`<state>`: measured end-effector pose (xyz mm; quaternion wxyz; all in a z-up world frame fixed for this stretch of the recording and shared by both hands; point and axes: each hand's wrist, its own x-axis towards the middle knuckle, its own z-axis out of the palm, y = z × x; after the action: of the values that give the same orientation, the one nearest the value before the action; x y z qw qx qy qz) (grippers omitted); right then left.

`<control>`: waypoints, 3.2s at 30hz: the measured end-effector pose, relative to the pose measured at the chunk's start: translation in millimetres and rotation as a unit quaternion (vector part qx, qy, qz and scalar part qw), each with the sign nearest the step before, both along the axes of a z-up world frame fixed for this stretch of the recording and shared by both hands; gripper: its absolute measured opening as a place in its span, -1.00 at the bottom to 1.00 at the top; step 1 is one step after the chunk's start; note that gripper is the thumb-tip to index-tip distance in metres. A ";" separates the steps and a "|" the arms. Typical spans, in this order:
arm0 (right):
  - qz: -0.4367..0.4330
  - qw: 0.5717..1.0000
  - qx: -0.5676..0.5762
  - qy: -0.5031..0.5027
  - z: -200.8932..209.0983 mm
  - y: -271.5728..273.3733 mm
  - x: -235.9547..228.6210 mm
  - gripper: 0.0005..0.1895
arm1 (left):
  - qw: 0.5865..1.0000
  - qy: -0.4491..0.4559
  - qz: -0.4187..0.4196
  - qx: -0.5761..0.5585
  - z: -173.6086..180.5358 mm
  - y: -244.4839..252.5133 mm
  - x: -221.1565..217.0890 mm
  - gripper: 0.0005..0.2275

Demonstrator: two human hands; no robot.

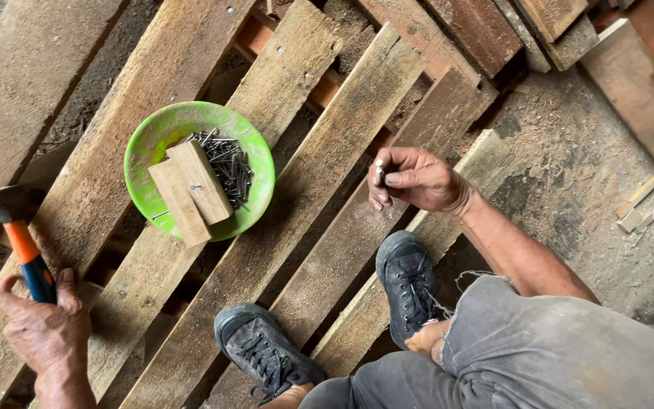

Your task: The person hammers nails into wooden planks using a hammer. They pick up nails from a green bowl and drive them into the wood, working on a stack of planks in a workshop.

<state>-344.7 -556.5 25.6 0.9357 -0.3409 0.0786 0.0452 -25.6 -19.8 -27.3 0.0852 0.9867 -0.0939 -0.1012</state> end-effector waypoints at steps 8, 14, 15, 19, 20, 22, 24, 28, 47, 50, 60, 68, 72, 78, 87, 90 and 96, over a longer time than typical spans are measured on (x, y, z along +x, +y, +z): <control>-0.073 0.992 -0.093 0.052 -37.7 -11.6 41.0 -0.80 | 1.000 0.008 0.010 0.009 11.8 -14.0 -5.4 -0.51; -0.164 0.964 -0.021 0.209 -74.7 -12.5 33.7 -0.76 | 0.999 0.011 0.040 0.004 14.5 -19.7 -6.5 -0.50; -0.178 0.958 -0.020 0.223 -79.8 -12.6 29.2 -0.78 | 0.999 0.005 0.049 0.003 14.0 -19.5 -6.5 -0.50; -0.166 0.943 -0.107 0.268 -77.1 -14.7 16.7 -0.75 | 0.999 0.001 0.035 -0.019 3.4 -3.0 -3.4 -0.49; -0.164 0.931 -0.182 0.270 -79.5 -15.9 13.7 -0.78 | 0.999 0.006 0.033 -0.032 4.3 -2.1 -3.0 -0.48; -0.161 0.914 -0.256 0.269 -80.0 -17.9 11.6 -0.80 | 0.998 0.009 0.032 -0.045 6.4 0.2 -3.7 -0.47; -0.198 0.876 -0.366 0.243 -76.5 -19.5 12.3 -0.77 | 0.996 0.032 0.057 -0.062 8.7 2.3 -5.8 -0.47; -0.202 0.758 -0.582 0.213 -87.7 -31.5 28.9 -0.64 | 0.997 0.016 0.045 -0.068 21.8 -9.7 -21.5 -0.48; -0.262 0.710 -0.653 0.029 -106.8 -34.6 66.2 -0.89 | 0.890 0.270 -0.213 -0.300 111.0 -247.6 -117.9 -0.83; -0.245 0.721 -0.645 0.067 -103.6 -34.4 66.0 -0.88 | 0.894 0.250 -0.243 -0.282 114.9 -281.7 -131.4 -0.82; -0.240 0.692 -0.678 0.066 -103.7 -33.9 61.2 -0.90 | 0.891 0.270 -0.346 -0.114 110.1 -331.3 -142.9 -0.75; -0.289 0.833 -0.418 0.217 -70.9 -42.4 42.1 -0.85 | 0.906 0.181 -0.348 -0.161 72.8 -328.7 -159.5 -0.78; -0.373 0.849 -0.204 0.314 -62.7 -39.6 21.8 -0.74 | 0.906 0.307 -0.279 -0.079 97.1 -331.5 -152.1 -0.78; -0.396 0.845 -0.198 0.299 -86.5 -61.1 8.2 -0.86 | 0.867 -0.051 -0.373 -0.326 56.5 -311.5 -174.1 -0.63; -0.406 0.831 -0.195 0.325 -72.5 -63.2 2.2 -0.88 | 0.906 0.209 -0.340 -0.142 64.5 -322.3 -181.6 -0.76; -0.411 0.821 -0.208 0.338 -88.8 -54.1 -0.5 -0.86 | 0.882 -0.028 -0.387 -0.269 65.2 -319.2 -191.6 -0.83; -0.414 0.815 -0.231 0.335 -90.8 -63.0 -3.2 -0.75 | 0.839 -0.001 -0.381 -0.387 47.8 -327.2 -184.8 -0.83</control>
<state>-347.9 -619.5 -65.1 0.6760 -0.4458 0.5288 -0.2543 -210.4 -347.0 20.5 0.4151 0.7594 -0.4945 -0.0804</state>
